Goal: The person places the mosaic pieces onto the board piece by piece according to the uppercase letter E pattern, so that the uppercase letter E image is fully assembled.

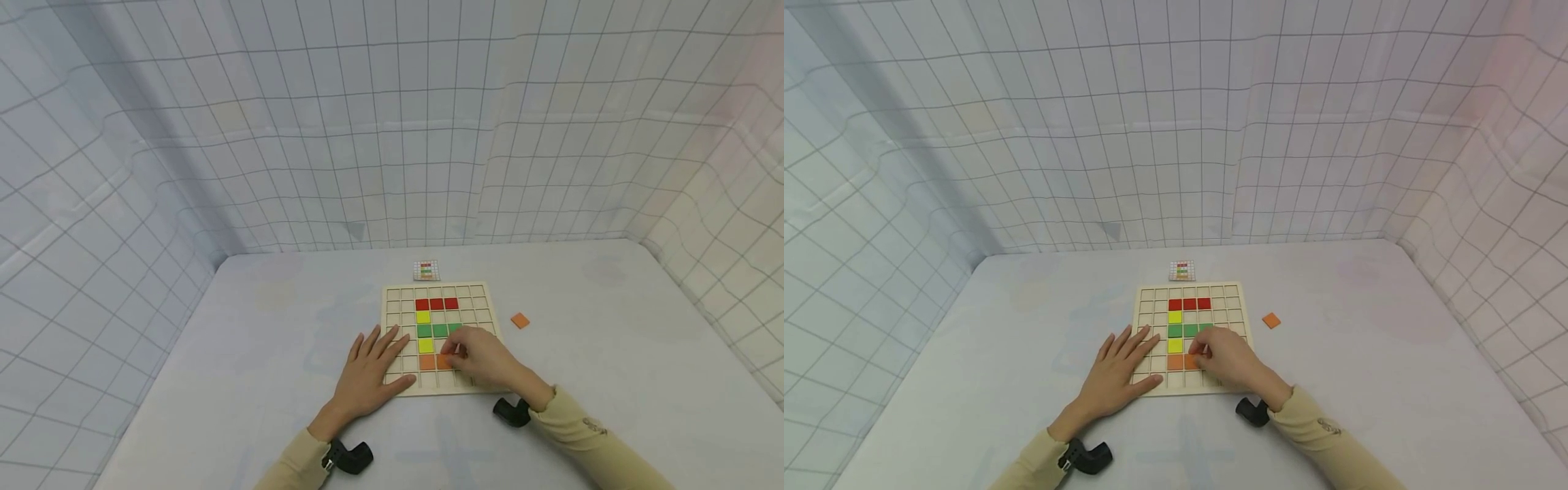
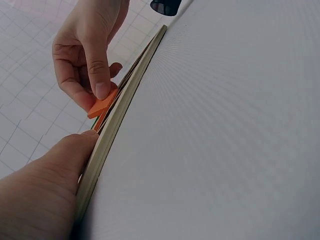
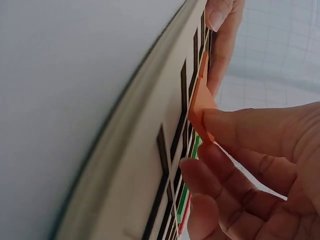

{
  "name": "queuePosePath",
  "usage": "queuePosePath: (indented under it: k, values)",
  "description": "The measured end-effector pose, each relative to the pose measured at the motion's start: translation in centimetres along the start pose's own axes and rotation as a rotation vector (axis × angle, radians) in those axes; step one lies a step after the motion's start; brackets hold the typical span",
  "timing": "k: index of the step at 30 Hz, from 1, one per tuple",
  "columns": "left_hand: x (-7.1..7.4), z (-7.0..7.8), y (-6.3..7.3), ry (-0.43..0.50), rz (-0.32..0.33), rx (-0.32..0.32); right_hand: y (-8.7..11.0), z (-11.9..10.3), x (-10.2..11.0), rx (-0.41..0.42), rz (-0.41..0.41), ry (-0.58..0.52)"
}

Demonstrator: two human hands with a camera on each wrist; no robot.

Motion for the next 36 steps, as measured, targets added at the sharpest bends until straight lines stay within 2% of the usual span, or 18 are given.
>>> queuePosePath:
  k: [5,12,18,23,25,32,36]
  values:
    - [0.0,0.0,0.0,0.007,-0.002,0.003,0.3,0.0,-0.1,-0.003,0.02,0.047]
    - [-0.2,-0.1,0.0,0.001,-0.034,0.027,0.8,0.2,0.0,0.004,0.023,0.044]
    - [-0.2,-0.1,0.0,-0.012,-0.007,0.006,1.3,1.1,0.3,0.082,-0.037,-0.012]
    - [-0.3,-0.1,0.1,-0.02,0.019,-0.015,1.6,2.2,1.1,0.122,-0.014,-0.074]
    - [-0.3,-0.1,0.1,-0.016,0.023,-0.019,1.6,2.7,1.7,0.104,0.018,-0.073]
    - [-0.2,-0.1,0.1,-0.013,0.034,-0.032,2.0,5.3,4.1,-0.092,0.158,0.032]
    - [-0.1,0.0,0.1,-0.012,0.04,-0.031,2.3,6.5,5.3,-0.097,0.197,0.089]
Point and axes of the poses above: each hand's wrist, its own y-axis away from the middle knuckle, its own x-axis out of the back of the hand, z = x × y, the point moved 2 cm from there along -y, towards the middle knuckle, and after that the axes turned 7 degrees about -x, right-handed, at the moved point
